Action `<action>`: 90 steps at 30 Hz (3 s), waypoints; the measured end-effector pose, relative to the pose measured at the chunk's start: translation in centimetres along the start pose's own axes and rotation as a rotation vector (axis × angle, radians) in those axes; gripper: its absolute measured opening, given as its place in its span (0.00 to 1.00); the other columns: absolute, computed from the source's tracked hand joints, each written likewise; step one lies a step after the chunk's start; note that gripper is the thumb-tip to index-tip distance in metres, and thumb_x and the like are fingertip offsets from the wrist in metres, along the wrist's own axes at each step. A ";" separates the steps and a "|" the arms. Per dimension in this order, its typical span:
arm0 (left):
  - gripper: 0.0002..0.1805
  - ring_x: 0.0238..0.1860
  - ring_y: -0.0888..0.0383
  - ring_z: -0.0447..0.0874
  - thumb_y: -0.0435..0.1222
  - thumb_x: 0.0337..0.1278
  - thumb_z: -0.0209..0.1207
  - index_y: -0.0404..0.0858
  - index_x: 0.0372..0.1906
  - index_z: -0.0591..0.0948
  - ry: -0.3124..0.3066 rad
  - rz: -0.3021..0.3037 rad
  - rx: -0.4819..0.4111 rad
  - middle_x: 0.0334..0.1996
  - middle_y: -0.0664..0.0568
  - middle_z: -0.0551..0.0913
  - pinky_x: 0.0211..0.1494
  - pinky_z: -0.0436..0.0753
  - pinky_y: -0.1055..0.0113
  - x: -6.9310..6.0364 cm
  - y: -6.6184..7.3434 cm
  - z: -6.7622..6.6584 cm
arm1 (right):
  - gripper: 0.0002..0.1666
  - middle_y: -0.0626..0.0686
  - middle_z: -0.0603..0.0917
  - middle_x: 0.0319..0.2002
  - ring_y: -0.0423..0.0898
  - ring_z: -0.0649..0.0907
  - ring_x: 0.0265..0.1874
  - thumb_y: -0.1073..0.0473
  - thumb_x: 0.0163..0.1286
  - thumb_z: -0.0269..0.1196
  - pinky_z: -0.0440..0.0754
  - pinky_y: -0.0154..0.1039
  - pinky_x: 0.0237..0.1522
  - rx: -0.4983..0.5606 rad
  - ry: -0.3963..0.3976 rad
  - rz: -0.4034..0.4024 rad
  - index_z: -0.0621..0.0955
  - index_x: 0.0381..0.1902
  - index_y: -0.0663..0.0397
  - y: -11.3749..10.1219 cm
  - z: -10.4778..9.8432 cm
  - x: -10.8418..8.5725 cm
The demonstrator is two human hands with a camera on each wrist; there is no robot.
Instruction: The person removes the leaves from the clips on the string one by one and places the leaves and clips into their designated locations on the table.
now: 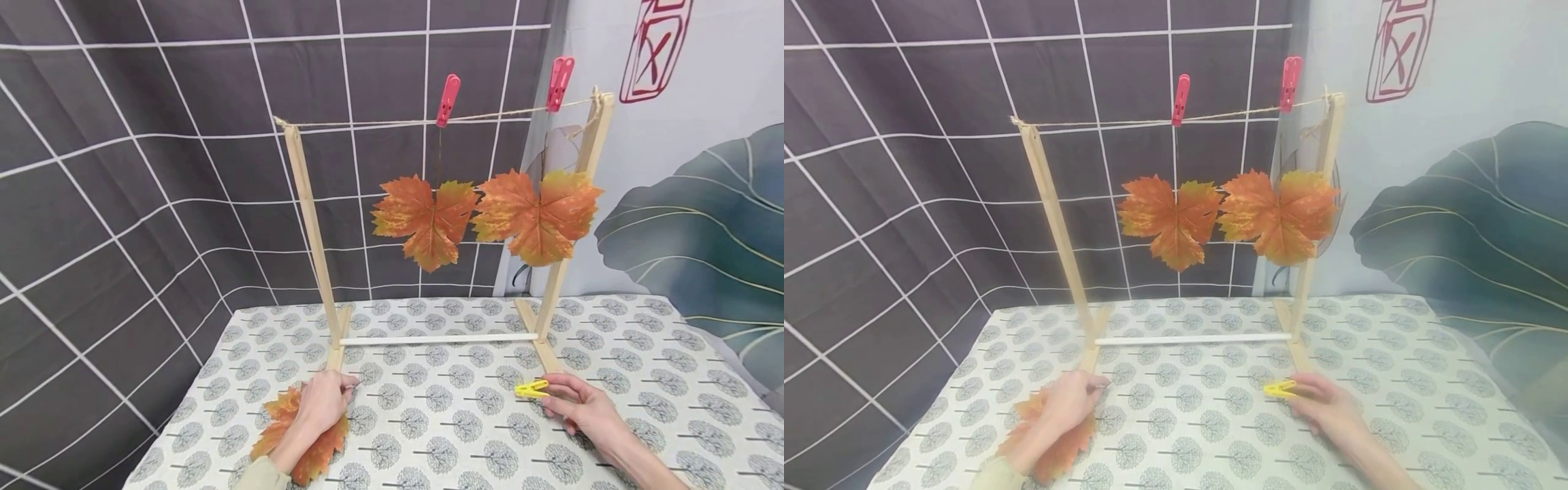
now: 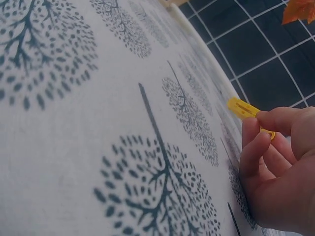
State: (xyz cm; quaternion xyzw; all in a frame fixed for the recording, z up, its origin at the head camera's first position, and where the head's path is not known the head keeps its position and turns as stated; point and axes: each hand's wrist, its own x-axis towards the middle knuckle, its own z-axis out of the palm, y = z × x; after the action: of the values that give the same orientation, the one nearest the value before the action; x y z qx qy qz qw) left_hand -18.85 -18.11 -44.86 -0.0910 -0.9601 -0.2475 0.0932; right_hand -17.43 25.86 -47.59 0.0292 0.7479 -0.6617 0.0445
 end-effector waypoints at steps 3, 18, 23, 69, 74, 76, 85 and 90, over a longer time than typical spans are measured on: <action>0.13 0.11 0.67 0.64 0.24 0.48 0.66 0.39 0.38 0.91 -0.002 0.011 -0.003 0.34 0.43 0.88 0.11 0.66 0.72 -0.1 -0.2 0.2 | 0.32 0.47 0.87 0.43 0.43 0.79 0.22 0.66 0.62 0.70 0.74 0.32 0.17 -0.030 0.000 0.000 0.72 0.62 0.68 0.1 0.0 0.0; 0.13 0.15 0.66 0.67 0.23 0.44 0.66 0.42 0.34 0.91 0.027 0.053 0.014 0.33 0.47 0.89 0.14 0.68 0.71 -0.3 -0.3 0.9 | 0.35 0.61 0.83 0.53 0.44 0.82 0.22 0.65 0.62 0.70 0.74 0.34 0.15 -0.135 -0.010 0.038 0.71 0.64 0.70 0.2 0.3 -0.1; 0.14 0.15 0.66 0.68 0.22 0.43 0.65 0.41 0.33 0.91 0.015 0.044 -0.017 0.32 0.47 0.89 0.14 0.69 0.71 -0.4 -0.4 1.1 | 0.35 0.63 0.82 0.54 0.44 0.81 0.21 0.65 0.61 0.71 0.74 0.35 0.15 -0.156 -0.004 0.038 0.71 0.64 0.70 0.2 0.4 -0.2; 0.11 0.15 0.53 0.82 0.26 0.61 0.62 0.29 0.48 0.82 0.230 0.130 -0.629 0.34 0.43 0.87 0.09 0.71 0.71 3.9 6.0 -4.5 | 0.16 0.41 0.88 0.43 0.38 0.75 0.17 0.61 0.76 0.58 0.71 0.31 0.15 -0.127 -0.145 -0.243 0.79 0.57 0.64 -8.4 0.4 0.2; 0.10 0.16 0.54 0.83 0.26 0.60 0.62 0.33 0.46 0.79 0.247 0.167 -0.697 0.32 0.45 0.87 0.11 0.75 0.66 5.4 8.5 -6.7 | 0.17 0.41 0.88 0.42 0.40 0.78 0.19 0.62 0.76 0.58 0.73 0.31 0.16 -0.200 -0.156 -0.323 0.79 0.55 0.68 -12.0 0.9 0.7; 0.11 0.16 0.54 0.83 0.26 0.60 0.62 0.34 0.47 0.79 0.257 0.188 -0.710 0.32 0.45 0.87 0.11 0.75 0.66 6.0 9.3 -7.4 | 0.18 0.40 0.88 0.42 0.41 0.78 0.20 0.62 0.76 0.58 0.74 0.31 0.16 -0.227 -0.161 -0.357 0.78 0.56 0.71 -13.5 1.1 1.0; 0.10 0.15 0.52 0.82 0.26 0.59 0.61 0.33 0.46 0.79 0.334 0.279 -0.761 0.29 0.46 0.86 0.10 0.73 0.68 8.3 11.9 -9.8 | 0.18 0.41 0.88 0.43 0.45 0.81 0.23 0.61 0.76 0.58 0.75 0.35 0.17 -0.317 -0.161 -0.451 0.77 0.57 0.69 -19.5 1.6 2.0; 0.09 0.16 0.54 0.82 0.25 0.59 0.62 0.32 0.45 0.79 0.355 0.258 -0.798 0.30 0.43 0.85 0.12 0.73 0.70 9.1 12.8 -10.6 | 0.16 0.40 0.87 0.41 0.45 0.82 0.24 0.60 0.77 0.58 0.76 0.36 0.18 -0.355 -0.142 -0.503 0.78 0.56 0.66 -22.1 2.0 2.2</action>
State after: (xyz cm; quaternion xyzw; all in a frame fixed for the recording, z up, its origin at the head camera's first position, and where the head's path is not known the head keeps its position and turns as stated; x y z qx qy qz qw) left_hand -23.40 -11.17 -27.83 -0.1949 -0.7394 -0.5964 0.2441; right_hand -21.88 21.10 -26.29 -0.2111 0.8305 -0.5115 -0.0641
